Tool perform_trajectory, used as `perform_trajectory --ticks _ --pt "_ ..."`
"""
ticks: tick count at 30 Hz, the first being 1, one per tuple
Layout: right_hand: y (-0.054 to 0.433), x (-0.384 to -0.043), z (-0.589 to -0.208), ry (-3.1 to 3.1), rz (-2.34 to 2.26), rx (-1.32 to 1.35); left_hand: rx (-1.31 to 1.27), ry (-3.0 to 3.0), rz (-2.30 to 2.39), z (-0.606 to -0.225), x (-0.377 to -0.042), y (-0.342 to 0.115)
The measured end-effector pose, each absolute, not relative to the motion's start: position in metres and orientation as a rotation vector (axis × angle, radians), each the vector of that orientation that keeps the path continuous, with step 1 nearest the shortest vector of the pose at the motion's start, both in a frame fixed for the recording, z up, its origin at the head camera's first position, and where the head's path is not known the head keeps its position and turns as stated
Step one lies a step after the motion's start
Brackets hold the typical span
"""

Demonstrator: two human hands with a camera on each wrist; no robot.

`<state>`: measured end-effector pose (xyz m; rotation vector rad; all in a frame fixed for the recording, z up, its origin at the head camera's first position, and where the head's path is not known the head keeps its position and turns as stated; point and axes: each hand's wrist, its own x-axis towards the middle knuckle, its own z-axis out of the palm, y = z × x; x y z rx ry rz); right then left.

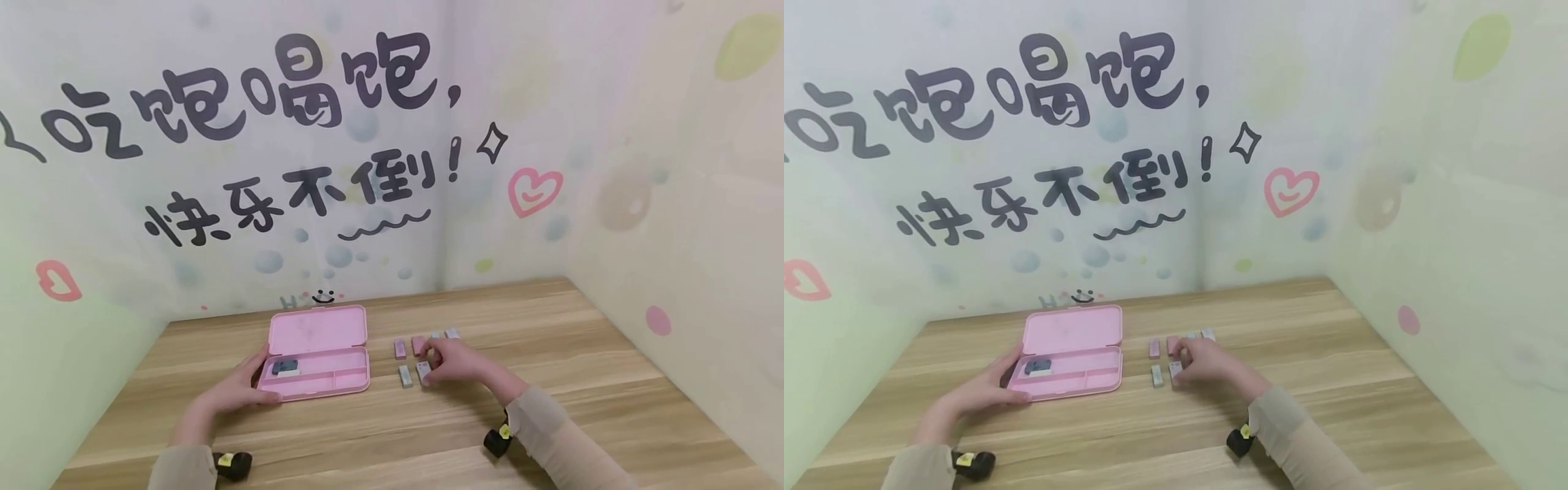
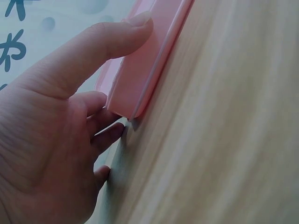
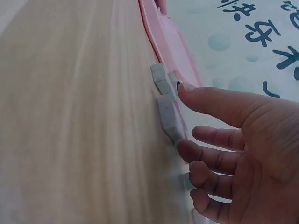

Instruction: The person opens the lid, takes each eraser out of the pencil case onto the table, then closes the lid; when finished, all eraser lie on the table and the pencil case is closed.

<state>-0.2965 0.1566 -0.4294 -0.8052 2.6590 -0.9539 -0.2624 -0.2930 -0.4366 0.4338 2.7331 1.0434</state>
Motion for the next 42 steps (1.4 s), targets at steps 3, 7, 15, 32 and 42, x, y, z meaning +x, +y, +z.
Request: perform_trajectory --ticks 3,7,15,32,42 --pt "0.148 -0.298 -0.421 2.688 -0.896 -0.882 0.423 2.727 1.044 -0.436 -0.262 -0.293" --pt "0.129 -0.302 -0.405 2.680 -0.802 -0.998 0.402 2.721 1.038 -0.436 -0.261 -0.293" --pt "0.088 -0.312 -0.371 2.572 -0.618 -1.089 0.426 2.736 1.053 -0.436 -0.262 -0.293" --pt "0.000 -0.344 -0.354 2.478 -0.405 -1.412 0.391 2.712 1.067 -0.433 -0.261 -0.293" --pt "-0.037 -0.344 -0.363 2.487 -0.311 -1.455 0.440 2.739 1.070 -0.434 -0.261 -0.294"
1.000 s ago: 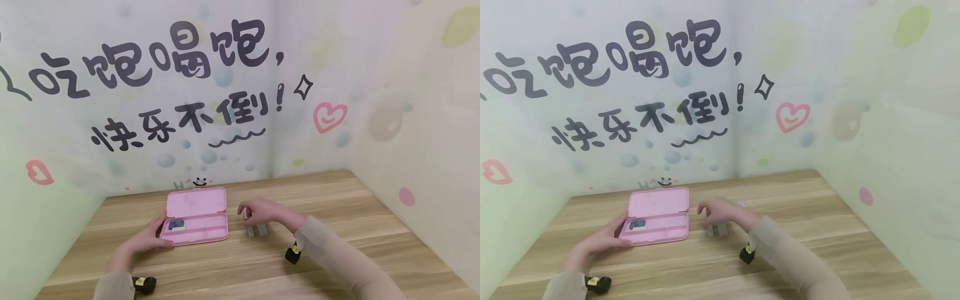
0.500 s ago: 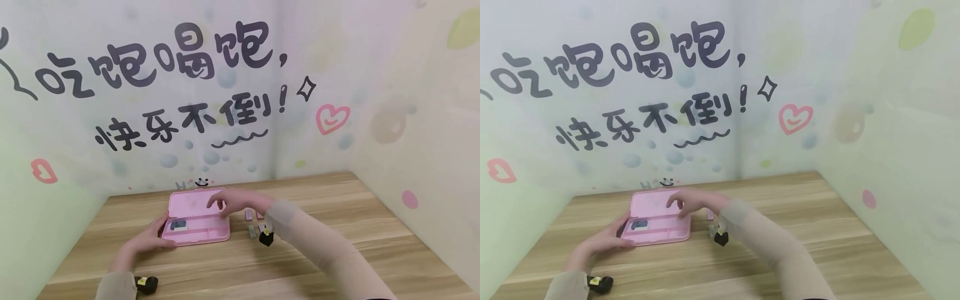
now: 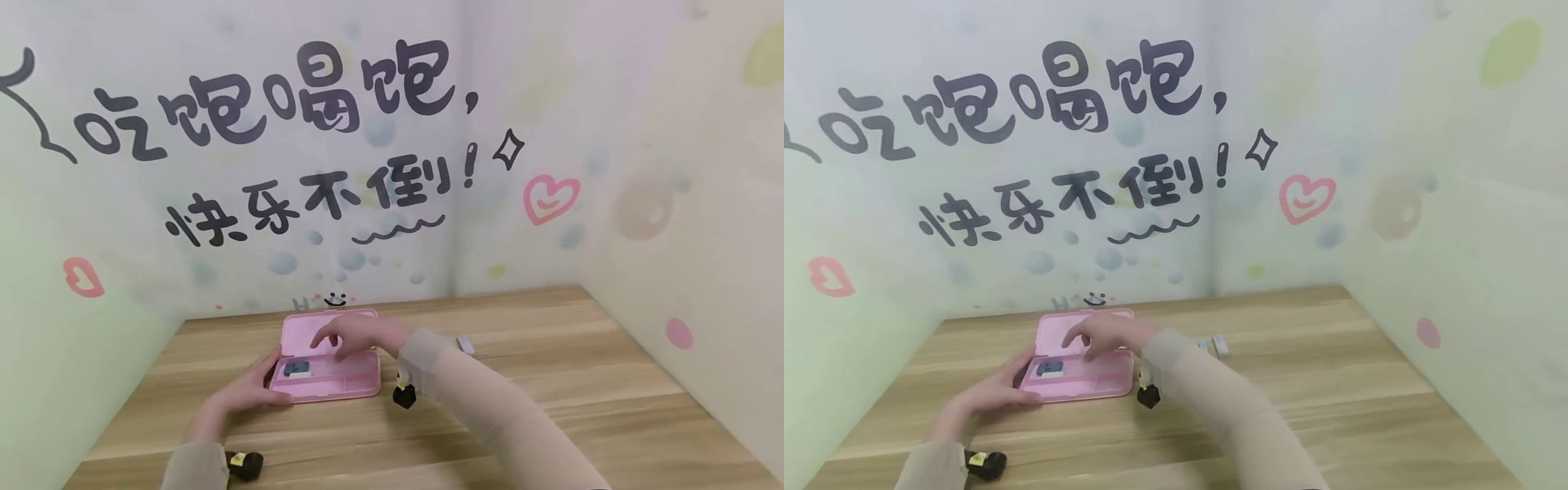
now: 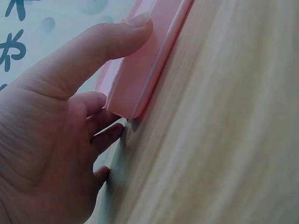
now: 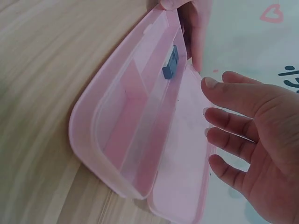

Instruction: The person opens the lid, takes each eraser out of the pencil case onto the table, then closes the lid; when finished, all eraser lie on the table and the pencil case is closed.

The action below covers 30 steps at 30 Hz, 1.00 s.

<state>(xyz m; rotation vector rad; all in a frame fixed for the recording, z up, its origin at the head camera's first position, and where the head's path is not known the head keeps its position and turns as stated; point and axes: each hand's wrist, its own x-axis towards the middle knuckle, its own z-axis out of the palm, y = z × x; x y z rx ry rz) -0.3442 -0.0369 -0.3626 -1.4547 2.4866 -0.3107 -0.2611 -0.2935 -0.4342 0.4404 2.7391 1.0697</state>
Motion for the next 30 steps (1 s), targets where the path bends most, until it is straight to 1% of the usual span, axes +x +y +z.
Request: perform_trajectory --ticks 10,30 --pt "-0.056 -0.347 -0.370 2.458 -0.304 -1.436 0.418 2.726 1.084 -0.437 -0.264 -0.292" --pt "-0.077 -0.346 -0.404 2.569 -0.237 -1.495 0.367 2.720 1.076 -0.436 -0.261 -0.294"
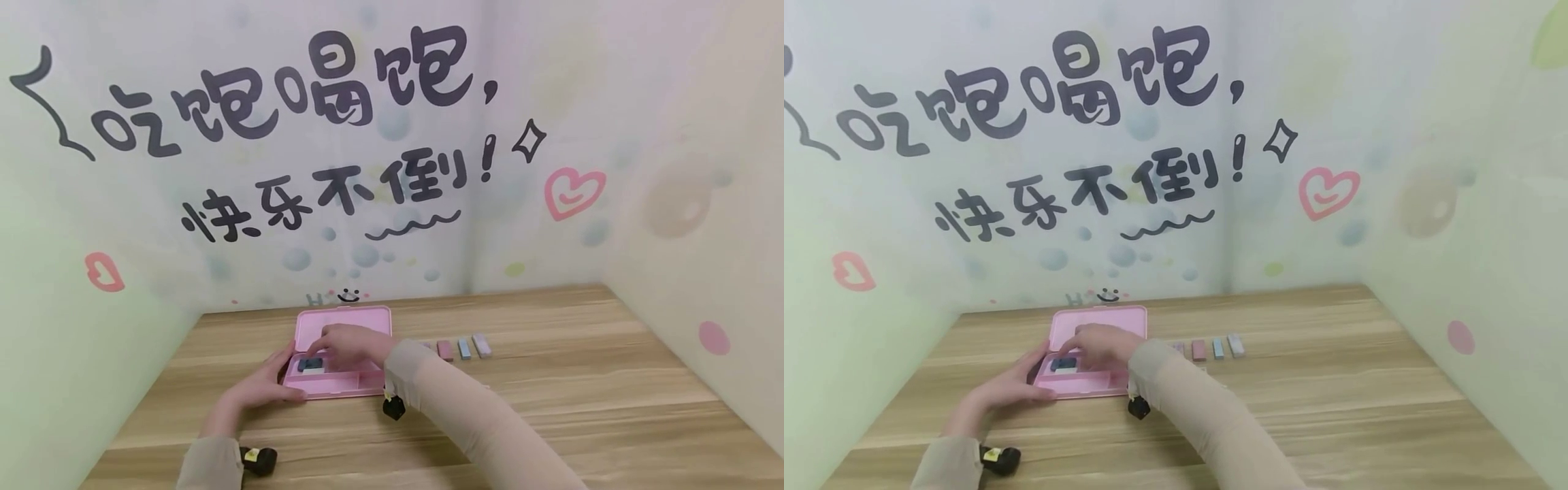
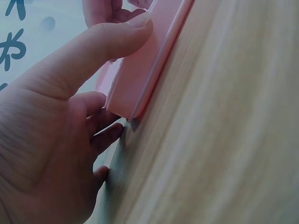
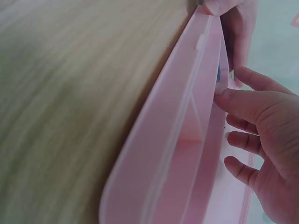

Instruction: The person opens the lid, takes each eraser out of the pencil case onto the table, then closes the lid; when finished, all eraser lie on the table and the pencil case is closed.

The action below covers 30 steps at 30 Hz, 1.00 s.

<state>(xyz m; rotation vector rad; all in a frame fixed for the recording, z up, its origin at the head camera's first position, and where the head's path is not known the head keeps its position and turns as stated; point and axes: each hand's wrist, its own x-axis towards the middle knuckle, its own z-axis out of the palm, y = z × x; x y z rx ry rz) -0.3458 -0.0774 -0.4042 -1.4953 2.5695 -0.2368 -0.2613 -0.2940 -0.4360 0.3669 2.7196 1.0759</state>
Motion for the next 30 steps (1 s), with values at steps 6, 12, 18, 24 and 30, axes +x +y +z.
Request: perform_trajectory --ticks 6,12,18,24,30 --pt "-0.0794 -0.3444 -0.4060 2.576 -0.249 -1.507 0.392 2.728 1.076 -0.4377 -0.2616 -0.2947" --pt "-0.0793 -0.3429 -0.4057 2.604 -0.132 -1.588 0.394 2.725 1.081 -0.4378 -0.2616 -0.2948" --pt "-0.0792 -0.3430 -0.4088 2.605 -0.060 -1.663 0.413 2.731 1.082 -0.4383 -0.2623 -0.2949" --pt "-0.0817 -0.3448 -0.4124 2.611 0.018 -1.683 0.414 2.734 1.098 -0.4395 -0.2626 -0.2957" --pt "-0.0825 -0.3429 -0.4115 2.619 0.080 -1.661 0.411 2.732 1.090 -0.4400 -0.2628 -0.2959"
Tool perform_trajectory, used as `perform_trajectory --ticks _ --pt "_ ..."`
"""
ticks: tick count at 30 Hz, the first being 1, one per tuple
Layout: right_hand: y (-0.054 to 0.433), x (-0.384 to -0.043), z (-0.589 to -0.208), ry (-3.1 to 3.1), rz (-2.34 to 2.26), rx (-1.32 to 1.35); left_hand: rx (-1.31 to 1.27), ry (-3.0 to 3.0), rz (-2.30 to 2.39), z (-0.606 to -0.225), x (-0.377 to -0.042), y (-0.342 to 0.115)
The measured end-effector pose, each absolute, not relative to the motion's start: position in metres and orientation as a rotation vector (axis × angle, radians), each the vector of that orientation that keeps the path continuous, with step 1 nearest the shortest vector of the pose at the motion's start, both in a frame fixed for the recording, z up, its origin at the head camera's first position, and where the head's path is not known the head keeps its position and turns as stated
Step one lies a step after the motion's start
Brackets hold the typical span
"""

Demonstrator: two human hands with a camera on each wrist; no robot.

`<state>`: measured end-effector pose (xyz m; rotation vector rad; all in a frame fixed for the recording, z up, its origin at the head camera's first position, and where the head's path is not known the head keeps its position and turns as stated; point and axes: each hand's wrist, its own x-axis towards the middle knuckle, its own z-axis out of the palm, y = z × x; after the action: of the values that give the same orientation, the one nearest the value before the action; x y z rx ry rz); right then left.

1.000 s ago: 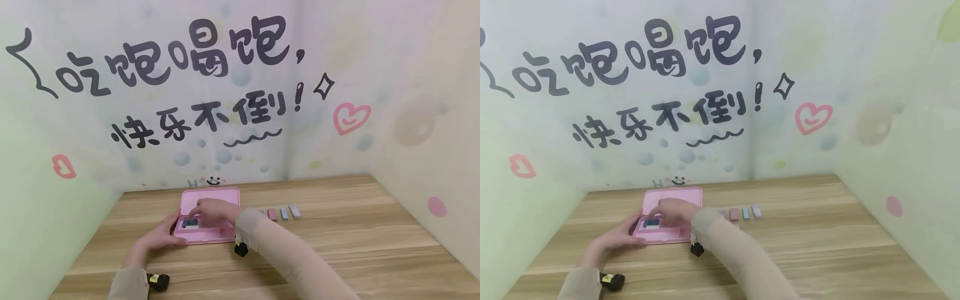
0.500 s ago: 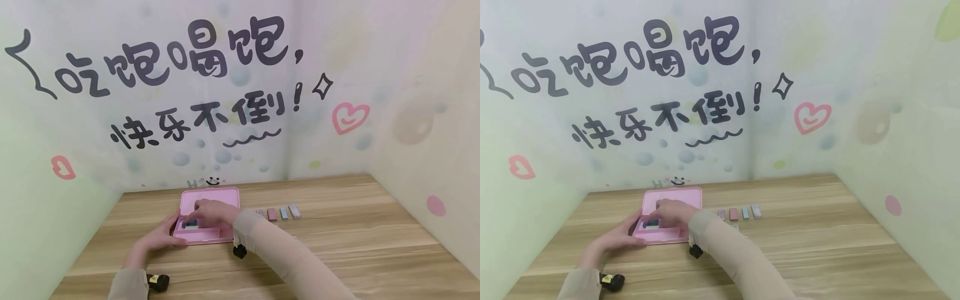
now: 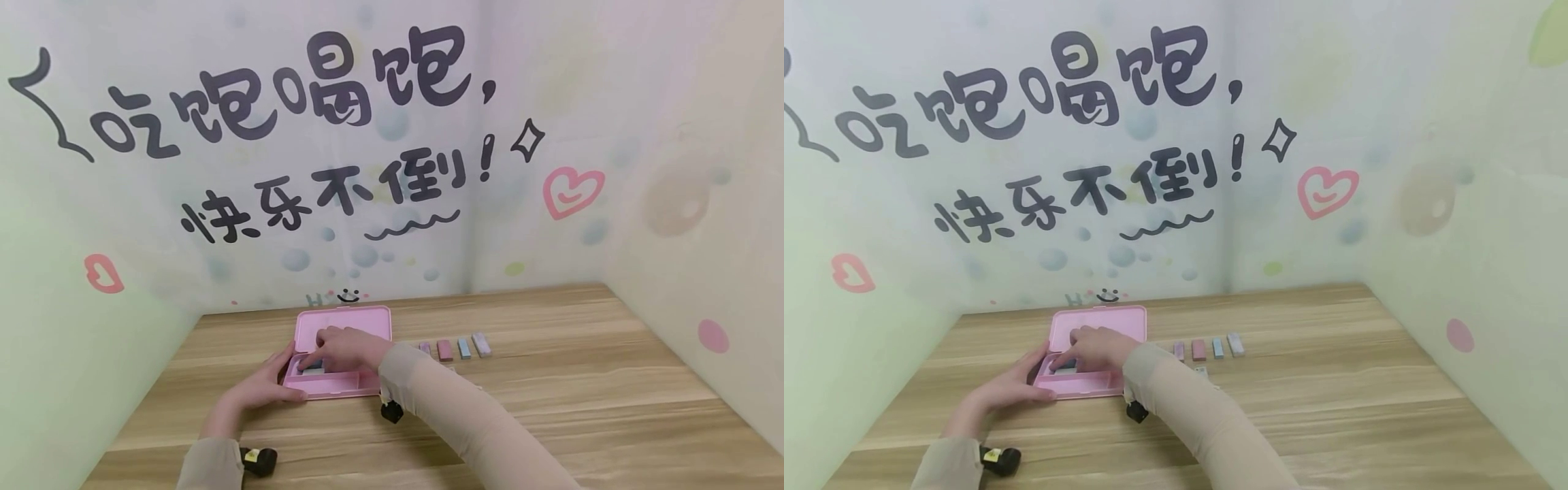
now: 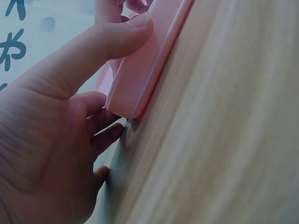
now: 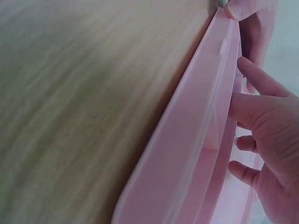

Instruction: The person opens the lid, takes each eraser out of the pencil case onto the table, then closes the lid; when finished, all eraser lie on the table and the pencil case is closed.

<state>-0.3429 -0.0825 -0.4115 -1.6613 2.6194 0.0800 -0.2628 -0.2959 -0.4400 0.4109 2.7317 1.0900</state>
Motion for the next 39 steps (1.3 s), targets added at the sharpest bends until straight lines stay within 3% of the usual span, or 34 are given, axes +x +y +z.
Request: perform_trajectory --ticks 21,39 --pt "-0.082 -0.340 -0.408 2.620 0.150 -1.752 0.407 2.735 1.084 -0.440 -0.263 -0.296" --pt "-0.061 -0.338 -0.384 2.533 -0.065 -1.642 0.394 2.747 1.079 -0.445 -0.264 -0.297"
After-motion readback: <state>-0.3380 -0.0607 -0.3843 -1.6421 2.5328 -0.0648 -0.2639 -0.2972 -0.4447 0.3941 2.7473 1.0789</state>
